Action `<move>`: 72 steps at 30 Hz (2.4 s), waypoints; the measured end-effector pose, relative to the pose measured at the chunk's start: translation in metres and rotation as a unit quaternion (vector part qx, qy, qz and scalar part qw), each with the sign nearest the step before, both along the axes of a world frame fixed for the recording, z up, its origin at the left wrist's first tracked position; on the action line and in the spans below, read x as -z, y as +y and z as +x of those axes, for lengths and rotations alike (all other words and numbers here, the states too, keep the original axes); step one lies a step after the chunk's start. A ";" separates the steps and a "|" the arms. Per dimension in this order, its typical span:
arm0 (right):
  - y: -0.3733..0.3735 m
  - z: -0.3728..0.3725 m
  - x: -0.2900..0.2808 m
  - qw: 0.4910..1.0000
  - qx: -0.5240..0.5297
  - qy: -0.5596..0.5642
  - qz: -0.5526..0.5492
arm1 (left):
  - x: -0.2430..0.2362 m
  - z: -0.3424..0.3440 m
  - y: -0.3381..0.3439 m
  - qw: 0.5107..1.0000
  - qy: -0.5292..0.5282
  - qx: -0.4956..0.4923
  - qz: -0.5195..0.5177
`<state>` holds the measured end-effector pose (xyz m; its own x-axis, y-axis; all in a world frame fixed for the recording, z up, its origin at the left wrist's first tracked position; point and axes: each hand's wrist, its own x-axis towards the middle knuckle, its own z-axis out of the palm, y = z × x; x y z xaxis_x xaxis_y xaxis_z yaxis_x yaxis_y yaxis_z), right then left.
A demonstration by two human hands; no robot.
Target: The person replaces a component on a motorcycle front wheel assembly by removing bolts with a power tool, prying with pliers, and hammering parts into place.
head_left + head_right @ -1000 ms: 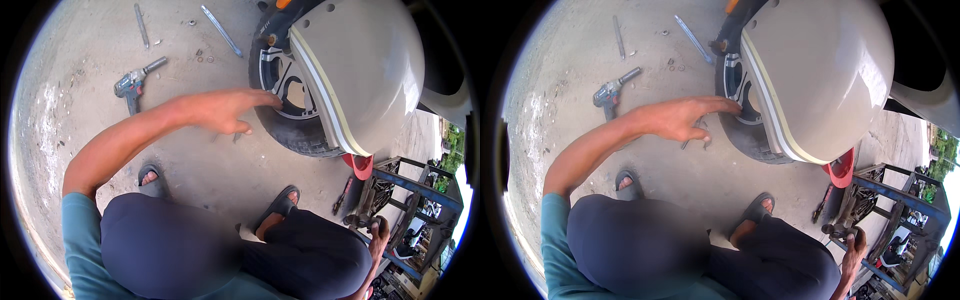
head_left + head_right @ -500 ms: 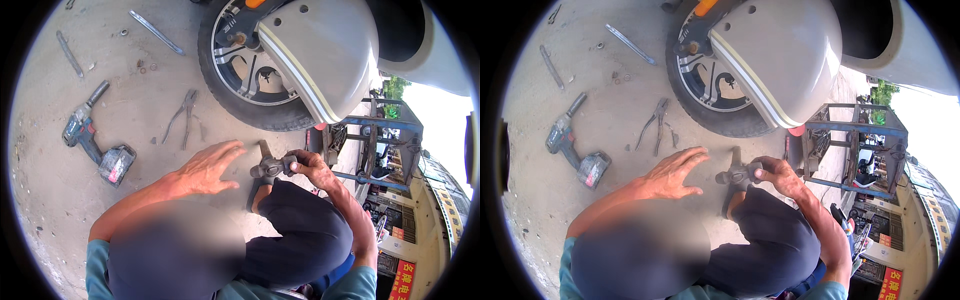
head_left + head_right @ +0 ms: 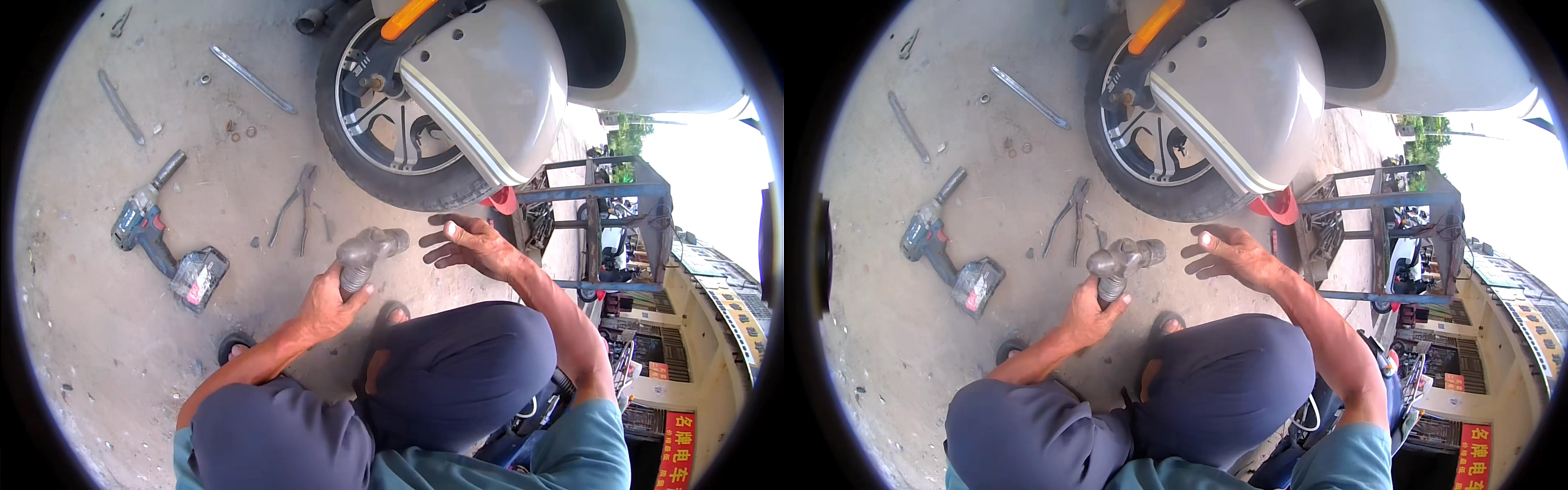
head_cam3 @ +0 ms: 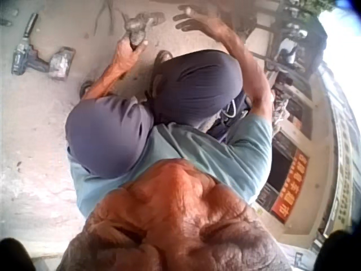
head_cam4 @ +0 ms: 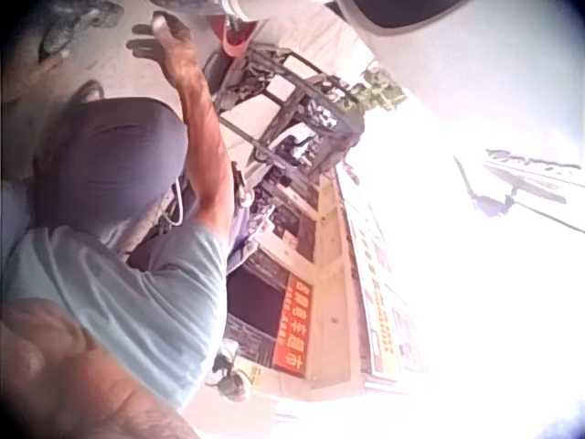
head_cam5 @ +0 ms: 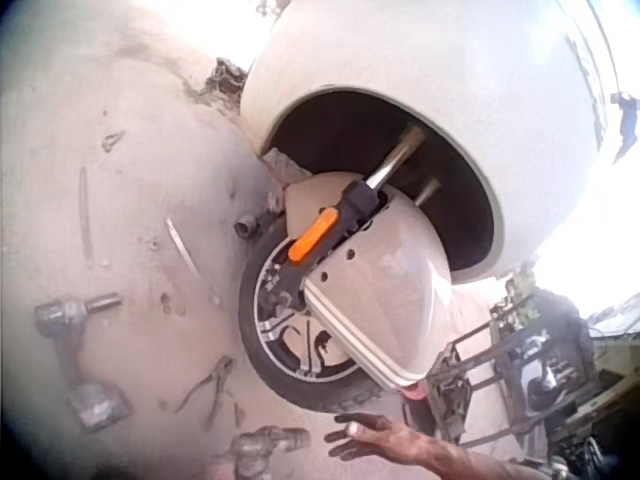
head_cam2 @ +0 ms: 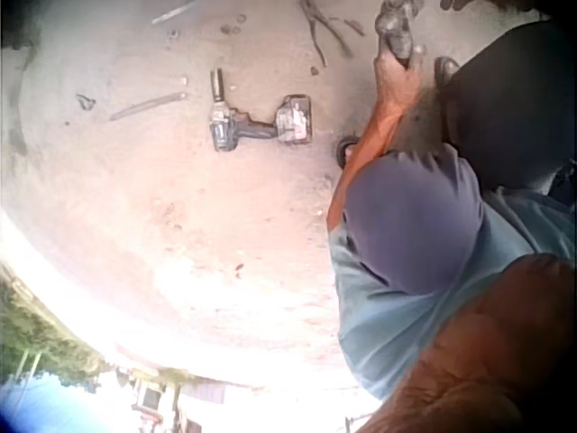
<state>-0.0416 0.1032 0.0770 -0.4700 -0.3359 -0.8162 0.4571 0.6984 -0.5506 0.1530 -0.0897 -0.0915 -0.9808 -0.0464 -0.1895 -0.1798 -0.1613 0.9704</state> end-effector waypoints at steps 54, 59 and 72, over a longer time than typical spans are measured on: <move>-0.025 0.006 0.056 0.855 0.113 0.466 -0.199 | -0.070 -0.119 -0.089 0.967 -0.035 -0.247 0.044; -0.024 0.007 0.053 0.857 0.129 0.463 -0.187 | -0.048 -0.106 -0.096 0.935 0.008 -0.330 0.129; -0.022 0.008 0.060 0.847 0.149 0.470 -0.196 | -0.045 -0.096 -0.092 0.909 0.058 -0.378 0.167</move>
<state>-0.0332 0.0814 0.0167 -0.9624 -0.2467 0.1136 -0.1889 0.3077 -0.9326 0.0566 -0.1819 -0.0469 -0.7068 -0.6740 -0.2147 0.2046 -0.4853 0.8501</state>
